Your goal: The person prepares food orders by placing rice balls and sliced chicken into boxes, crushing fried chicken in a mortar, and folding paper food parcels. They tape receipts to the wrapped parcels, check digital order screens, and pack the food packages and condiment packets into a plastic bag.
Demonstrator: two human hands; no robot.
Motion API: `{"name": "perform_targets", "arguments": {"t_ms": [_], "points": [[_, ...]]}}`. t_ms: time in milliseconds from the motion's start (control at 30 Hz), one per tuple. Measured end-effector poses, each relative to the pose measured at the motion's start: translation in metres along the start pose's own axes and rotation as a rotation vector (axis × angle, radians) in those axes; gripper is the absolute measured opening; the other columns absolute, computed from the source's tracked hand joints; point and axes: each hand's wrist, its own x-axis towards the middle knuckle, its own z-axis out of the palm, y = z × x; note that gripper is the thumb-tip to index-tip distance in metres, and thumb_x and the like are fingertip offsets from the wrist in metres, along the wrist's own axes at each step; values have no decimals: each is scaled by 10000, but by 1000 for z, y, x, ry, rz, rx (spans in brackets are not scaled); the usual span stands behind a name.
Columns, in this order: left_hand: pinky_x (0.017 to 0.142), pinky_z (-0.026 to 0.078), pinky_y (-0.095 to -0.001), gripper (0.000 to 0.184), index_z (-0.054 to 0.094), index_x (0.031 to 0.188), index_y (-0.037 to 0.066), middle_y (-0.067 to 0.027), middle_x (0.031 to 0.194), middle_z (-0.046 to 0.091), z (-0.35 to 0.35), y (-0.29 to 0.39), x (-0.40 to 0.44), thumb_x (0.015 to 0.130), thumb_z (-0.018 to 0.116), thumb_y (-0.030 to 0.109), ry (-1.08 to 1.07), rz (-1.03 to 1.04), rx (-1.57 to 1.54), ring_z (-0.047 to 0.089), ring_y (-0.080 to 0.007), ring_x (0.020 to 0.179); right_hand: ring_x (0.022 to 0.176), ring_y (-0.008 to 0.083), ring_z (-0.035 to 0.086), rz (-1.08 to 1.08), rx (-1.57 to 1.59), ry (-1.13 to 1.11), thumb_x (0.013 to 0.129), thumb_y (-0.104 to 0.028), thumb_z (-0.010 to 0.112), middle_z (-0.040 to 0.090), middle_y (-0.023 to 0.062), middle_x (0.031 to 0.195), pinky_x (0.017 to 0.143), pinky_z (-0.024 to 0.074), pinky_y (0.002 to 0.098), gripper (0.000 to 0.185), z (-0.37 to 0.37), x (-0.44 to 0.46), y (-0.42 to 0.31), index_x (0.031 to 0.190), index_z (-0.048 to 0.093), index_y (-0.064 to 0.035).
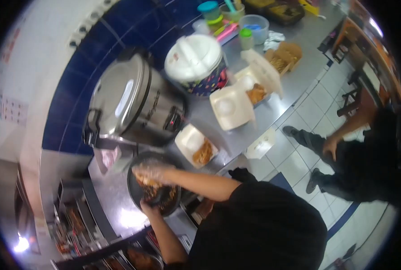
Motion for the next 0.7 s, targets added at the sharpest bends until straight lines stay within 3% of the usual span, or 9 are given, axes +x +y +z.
{"name": "perform_targets", "arguments": {"t_ms": [33,133,267,333,433,500,567,600,700], "points": [[777,533,-381,233,623,1057,5,-97,895,637,-7,2,-19,958,576,211,81,113,127,613,-218,790,639,94,605,147,295,-39,954,-515,647,632,-9,801,505,468,255,384,-6,-9,-37,1040,669,-141],[794,541,-374,258,593,1127,-60,-144,1029,665,12,16,-10,940,632,113,145,370,435,641,-216,893,871,113,647,84,188,86,961,-494,626,651,4,967,634,523,265,445,-30,-59,-139,1257,642,-162],[893,518,-357,350,529,1238,-85,-154,1112,651,31,26,-47,962,624,109,239,615,554,629,-228,985,839,105,615,-213,-621,354,966,-468,647,671,12,1027,696,489,250,471,-108,-110,-204,1234,668,-82],[921,505,-345,375,511,1266,-86,-160,1137,645,41,26,-81,969,624,113,272,688,585,622,-234,1018,856,109,617,-34,-851,509,963,-460,651,678,23,1004,714,492,256,476,-134,-133,-224,1211,664,-55],[957,482,-354,338,554,1243,-75,-174,1142,648,56,10,-124,977,629,120,256,742,485,606,-240,1062,869,234,658,214,-1380,643,959,-507,612,707,150,974,793,512,367,551,-172,-154,-211,1168,664,0],[959,478,-372,262,620,1132,-52,-145,1116,655,52,-10,-140,975,643,157,290,641,519,603,-229,1048,837,354,682,170,-1770,510,936,-524,601,710,235,949,758,515,439,567,-224,-167,-175,1095,691,13],[978,458,-414,253,649,1119,9,-150,1122,638,88,-4,-189,916,685,156,304,773,721,603,-298,1056,838,347,703,595,-1612,329,946,-456,594,740,198,922,764,523,453,473,-186,-154,-179,987,753,-13],[992,447,-435,273,650,1120,21,-166,1139,631,91,-8,-198,884,708,146,326,768,757,602,-348,1058,823,326,709,521,-1600,244,936,-410,616,745,184,919,733,528,452,423,-159,-148,-182,1002,759,-18],[984,475,-390,317,641,1191,22,-148,1155,657,84,-9,-225,941,691,210,299,759,572,622,-285,1117,789,310,684,336,-1635,36,943,-389,607,729,192,888,712,519,451,402,-159,-119,-188,973,750,-15]]}}
